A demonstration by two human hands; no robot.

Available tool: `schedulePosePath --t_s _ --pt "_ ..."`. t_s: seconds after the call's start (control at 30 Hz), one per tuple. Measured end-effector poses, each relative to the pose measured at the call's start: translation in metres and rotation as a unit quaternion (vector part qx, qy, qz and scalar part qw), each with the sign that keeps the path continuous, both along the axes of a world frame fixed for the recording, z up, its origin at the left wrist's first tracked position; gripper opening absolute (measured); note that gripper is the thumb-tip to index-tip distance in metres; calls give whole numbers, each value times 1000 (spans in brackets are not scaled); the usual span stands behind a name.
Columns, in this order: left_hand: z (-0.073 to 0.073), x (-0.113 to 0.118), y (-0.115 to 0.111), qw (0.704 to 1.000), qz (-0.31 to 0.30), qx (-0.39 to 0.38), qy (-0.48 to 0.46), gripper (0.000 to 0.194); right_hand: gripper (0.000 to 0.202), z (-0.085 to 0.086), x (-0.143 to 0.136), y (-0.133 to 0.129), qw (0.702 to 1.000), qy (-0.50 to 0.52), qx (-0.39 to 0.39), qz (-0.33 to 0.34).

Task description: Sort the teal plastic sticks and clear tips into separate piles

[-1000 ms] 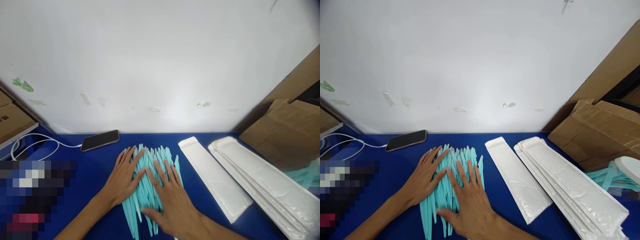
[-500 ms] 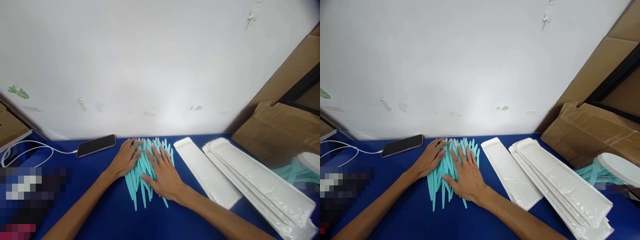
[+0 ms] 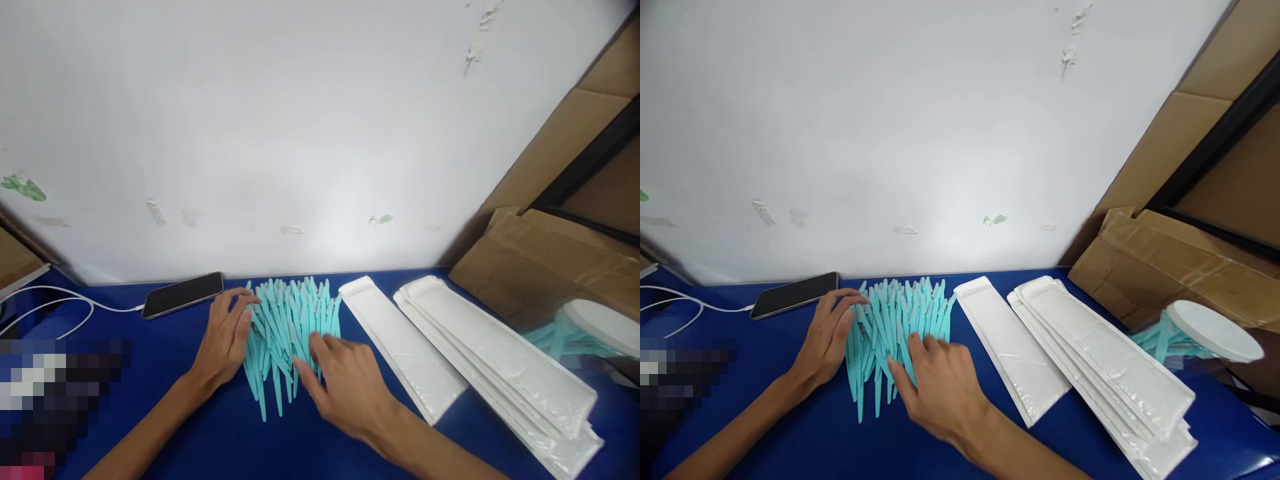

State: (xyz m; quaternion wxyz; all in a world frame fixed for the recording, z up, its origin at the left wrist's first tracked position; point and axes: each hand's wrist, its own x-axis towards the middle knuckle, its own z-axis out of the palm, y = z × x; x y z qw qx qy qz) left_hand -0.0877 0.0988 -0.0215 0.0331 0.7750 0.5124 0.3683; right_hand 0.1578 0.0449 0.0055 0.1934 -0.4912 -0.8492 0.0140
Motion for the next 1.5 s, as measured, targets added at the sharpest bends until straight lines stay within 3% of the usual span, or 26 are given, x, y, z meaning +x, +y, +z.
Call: schedulePosePath --t_s 0.13,0.33,0.57,0.7,0.8,0.87,0.97,1.13,1.23,1.33,1.4,1.5 --pt "3 -5 -22 996 -40 58 45 30 30 -11 6 -23 993 -106 -56 -5" --pt "8 0 -23 989 -74 99 83 26 21 -20 18 -19 995 -71 -70 20" --pt "17 12 -35 957 -97 173 211 57 22 -14 44 -8 993 25 -32 110" --pt "18 24 -48 925 -159 226 261 36 24 -16 53 -5 989 39 10 141" --pt "16 36 -61 932 -177 219 229 19 20 -15 55 -7 987 65 -24 143" --pt "14 44 -71 942 -177 192 209 17 20 -13 55 -10 983 71 -51 160" --pt "14 54 -82 947 -192 168 195 18 24 -10 55 -14 978 32 -23 203" --pt "11 56 -88 948 -193 176 182 13 27 -1 68 -15 971 37 -37 231" --pt "8 49 -87 958 -154 175 168 31 29 6 80 -13 970 24 -77 229" --pt "5 44 -86 961 -161 171 144 37 40 8 87 -9 976 0 -78 204" --pt "5 46 -88 956 -196 166 138 40 46 6 86 -4 987 -4 -58 149" --pt "5 58 -98 948 -237 140 161 28 51 2 79 8 998 -24 -43 31"
